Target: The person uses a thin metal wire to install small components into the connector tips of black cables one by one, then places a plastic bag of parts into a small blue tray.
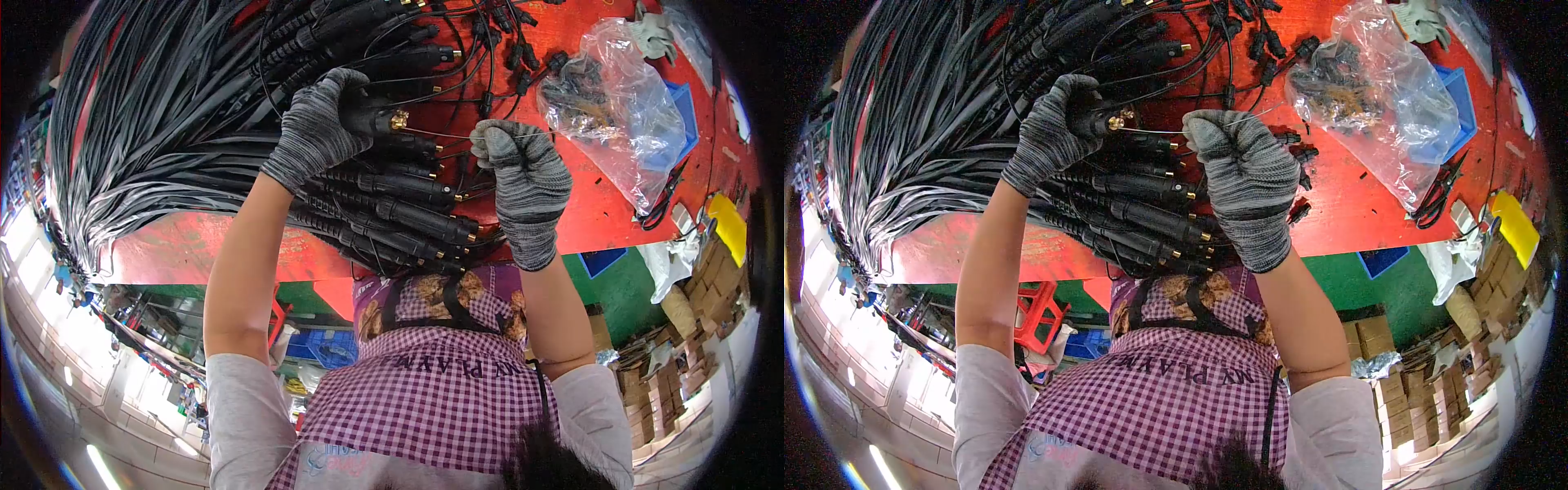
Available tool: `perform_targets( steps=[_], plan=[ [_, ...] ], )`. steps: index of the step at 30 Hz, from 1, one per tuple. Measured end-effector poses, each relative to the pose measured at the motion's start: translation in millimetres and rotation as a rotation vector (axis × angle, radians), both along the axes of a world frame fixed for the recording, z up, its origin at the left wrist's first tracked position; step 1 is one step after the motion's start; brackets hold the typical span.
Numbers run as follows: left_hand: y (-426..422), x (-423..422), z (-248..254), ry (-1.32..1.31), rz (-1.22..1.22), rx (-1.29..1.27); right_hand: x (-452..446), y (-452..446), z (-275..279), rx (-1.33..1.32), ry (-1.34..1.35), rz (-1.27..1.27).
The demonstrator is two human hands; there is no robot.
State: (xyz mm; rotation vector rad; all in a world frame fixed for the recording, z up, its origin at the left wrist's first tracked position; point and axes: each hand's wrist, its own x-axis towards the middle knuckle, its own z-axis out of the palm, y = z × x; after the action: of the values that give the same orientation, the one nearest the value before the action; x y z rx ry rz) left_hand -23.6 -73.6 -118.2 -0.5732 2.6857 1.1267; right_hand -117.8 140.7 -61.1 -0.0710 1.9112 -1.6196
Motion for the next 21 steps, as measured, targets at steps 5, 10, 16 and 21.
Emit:
perform_targets(
  steps=[5, 10, 16, 21],
  plan=[
    [0, 0, -3, 0.013, 0.002, 0.016, 1, -1, 2, -0.052, -0.055, -0.079],
    [2, -2, 4, -0.004, 0.016, 0.034, 0, 0, 0, -0.026, 0.018, -0.037],
    [1, 0, -3, 0.018, 0.004, -0.029, 1, -9, -9, 0.075, 0.248, 0.084],
    [2, 1, -6, 0.053, 0.012, 0.0, 14, -46, -39, 0.012, 0.561, 0.234]
  ],
)
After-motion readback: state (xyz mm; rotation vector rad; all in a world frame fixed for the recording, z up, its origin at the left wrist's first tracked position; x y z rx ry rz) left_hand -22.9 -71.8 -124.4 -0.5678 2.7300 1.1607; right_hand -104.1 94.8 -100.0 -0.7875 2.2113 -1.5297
